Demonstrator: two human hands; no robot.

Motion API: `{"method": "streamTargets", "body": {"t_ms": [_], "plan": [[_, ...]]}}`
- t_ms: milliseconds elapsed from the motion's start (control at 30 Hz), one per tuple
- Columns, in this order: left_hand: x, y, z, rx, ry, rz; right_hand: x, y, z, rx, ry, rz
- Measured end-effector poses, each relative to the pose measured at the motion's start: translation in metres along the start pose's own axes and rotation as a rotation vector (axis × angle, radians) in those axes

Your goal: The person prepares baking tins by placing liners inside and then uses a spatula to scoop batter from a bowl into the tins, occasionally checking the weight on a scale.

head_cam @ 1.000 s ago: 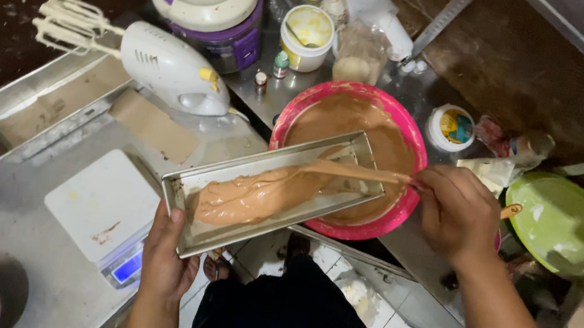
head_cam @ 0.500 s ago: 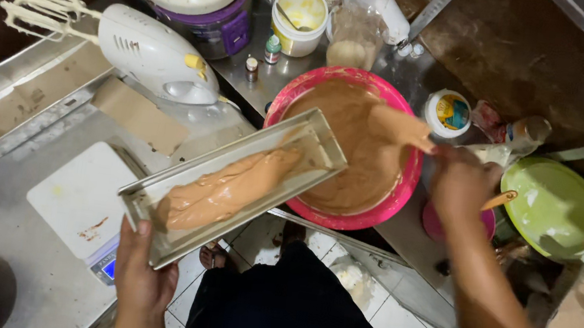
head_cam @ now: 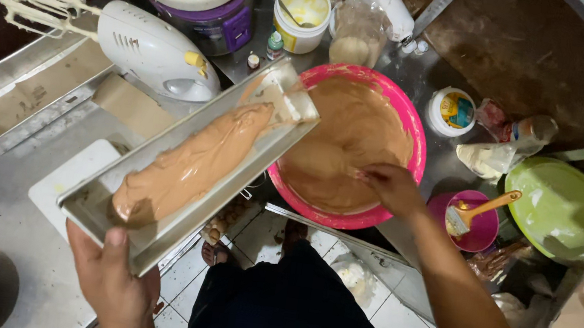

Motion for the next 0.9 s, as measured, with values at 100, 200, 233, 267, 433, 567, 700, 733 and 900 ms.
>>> {"method": "streamTargets", "body": {"t_ms": [100, 200, 233, 267, 433, 567, 700, 733, 900], "plan": [[0.016, -0.014, 0.002, -0.007, 0.033, 0.035, -0.028, 0.019, -0.007, -0.127, -0.031, -0.105], [0.009, -0.025, 0.017, -0.113, 0.027, 0.007, -0.064, 0.038, -0.015, -0.145, -0.078, -0.129], [0.012, -0.028, 0.01, -0.112, 0.032, 0.017, -0.077, 0.049, -0.004, -0.143, -0.078, -0.14], [0.016, -0.031, 0.009, -0.175, -0.022, 0.046, -0.094, 0.063, 0.005, -0.092, 0.014, -0.201], [0.026, -0.037, 0.021, -0.226, -0.175, 0.124, -0.149, 0.117, 0.034, 0.022, 0.198, -0.35], [0.042, -0.034, 0.066, -0.397, -0.248, 0.179, -0.166, 0.154, 0.068, 0.024, 0.394, -0.462], [0.075, -0.014, 0.104, -0.716, -0.254, 0.257, -0.144, 0.19, 0.155, -0.174, 0.606, -0.539], [0.076, -0.013, 0.114, -0.713, -0.254, 0.25, -0.134, 0.189, 0.164, -0.182, 0.606, -0.536], [0.108, -0.001, 0.158, -0.486, 0.364, 0.39, -0.056, 0.169, 0.198, -0.441, 0.741, -0.578]]}}
Point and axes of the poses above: each hand's wrist, its own y-axis away from the middle knuckle, its own x-axis out of the palm, z = x × y, the point moved 10 cm from there along -y, towards the middle knuckle, and after that the axes turned 14 degrees about z, right-handed, at the moved point
